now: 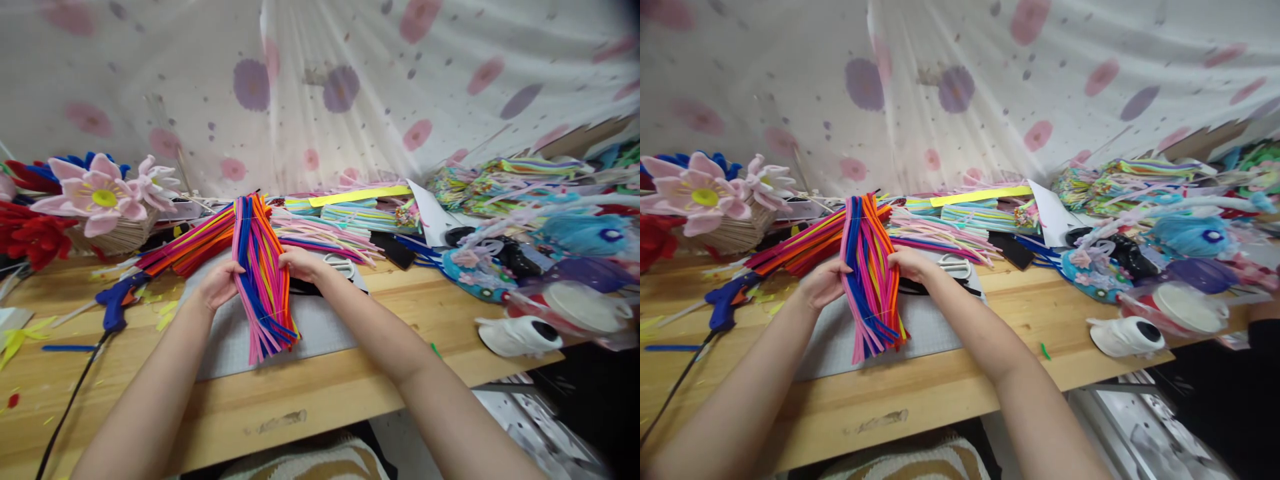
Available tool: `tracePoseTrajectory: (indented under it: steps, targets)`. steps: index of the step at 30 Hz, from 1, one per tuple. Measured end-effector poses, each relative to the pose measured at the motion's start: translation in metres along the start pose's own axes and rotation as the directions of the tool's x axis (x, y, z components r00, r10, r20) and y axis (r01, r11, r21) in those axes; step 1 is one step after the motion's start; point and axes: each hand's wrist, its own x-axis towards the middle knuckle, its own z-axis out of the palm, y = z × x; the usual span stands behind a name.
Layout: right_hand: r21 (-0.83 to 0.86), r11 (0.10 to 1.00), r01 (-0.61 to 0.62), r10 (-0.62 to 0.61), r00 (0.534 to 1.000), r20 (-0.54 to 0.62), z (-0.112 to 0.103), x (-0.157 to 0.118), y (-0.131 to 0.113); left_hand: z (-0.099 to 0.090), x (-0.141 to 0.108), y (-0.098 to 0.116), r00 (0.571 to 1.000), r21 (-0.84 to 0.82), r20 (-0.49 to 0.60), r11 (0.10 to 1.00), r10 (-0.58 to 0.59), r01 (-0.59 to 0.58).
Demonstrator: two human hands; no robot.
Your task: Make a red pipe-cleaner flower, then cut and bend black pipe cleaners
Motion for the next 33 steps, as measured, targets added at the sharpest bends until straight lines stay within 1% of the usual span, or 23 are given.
tracePoseTrajectory:
  steps: [2,4,6,8,10,13,17,20,23,25,26,28,30,31,32,33]
  targets:
    - [-0.065,0.998,0.012,-0.011,1.000,0.019,0.005,-0.001,0.001,0.001,0.002,-0.002,1.000,0.032,0.002,0.999,-0.008,0.008]
    - [-0.132,0.989,0.070,-0.066,0.997,0.031,0.012,-0.001,0.002,0.003,0.003,-0.005,1.000,0.068,0.005,0.998,-0.007,0.006]
    - [-0.172,0.974,0.149,-0.151,0.989,0.003,0.018,0.000,0.003,0.003,0.002,-0.006,1.000,0.088,0.010,0.996,-0.008,0.007]
    - [-0.174,0.969,0.177,-0.188,0.981,-0.052,0.021,0.002,0.005,0.001,0.001,-0.005,1.000,0.083,0.025,0.997,-0.008,0.006]
    - [-0.140,0.981,0.135,-0.147,0.986,-0.079,0.019,0.004,0.006,-0.003,0.000,-0.003,0.999,0.060,0.049,0.998,-0.007,0.004]
    - [-0.078,0.994,0.082,-0.087,0.995,-0.054,0.015,0.004,0.006,-0.008,-0.002,0.000,0.998,0.024,0.054,1.000,-0.009,0.008]
    - [-0.041,0.997,0.071,-0.072,0.997,-0.007,0.011,0.003,0.005,-0.012,-0.003,0.002,0.997,-0.004,0.070,0.999,-0.031,0.031]
    - [-0.026,0.998,0.055,-0.054,0.999,0.003,0.010,0.003,0.005,-0.013,-0.003,0.002,0.996,-0.010,0.090,0.999,-0.030,0.031]
    - [-0.027,0.997,0.075,-0.073,0.996,0.055,0.015,0.003,0.006,-0.009,-0.002,-0.001,0.993,0.028,0.113,0.999,-0.030,0.027]
    - [-0.053,0.988,0.145,-0.141,0.987,0.073,0.021,0.004,0.007,-0.001,-0.001,-0.003,0.990,0.068,0.137,0.998,-0.020,0.011]
    - [-0.075,0.979,0.188,-0.183,0.981,0.058,0.024,0.005,0.007,0.003,-0.001,-0.004,0.989,0.092,0.150,0.996,-0.010,-0.004]
    - [-0.112,0.964,0.240,-0.243,0.970,-0.014,0.029,0.006,0.008,0.010,0.001,-0.003,0.985,0.167,0.171,0.986,0.001,-0.030]
    - [-0.094,0.971,0.220,-0.228,0.969,-0.092,0.030,0.008,0.007,0.011,0.007,0.004,0.986,0.303,0.167,0.951,0.018,-0.068]
    - [-0.062,0.979,0.194,-0.200,0.972,-0.122,0.028,0.008,0.005,0.009,0.011,0.011,0.989,0.400,0.130,0.910,0.065,-0.112]
    - [-0.020,0.986,0.168,-0.169,0.975,-0.147,0.025,0.008,0.004,0.006,0.015,0.018,0.986,0.512,0.080,0.843,0.147,-0.167]
    - [0.023,0.989,0.148,-0.143,0.975,-0.169,0.021,0.007,0.002,0.001,0.020,0.027,0.957,0.641,0.008,0.733,0.289,-0.227]
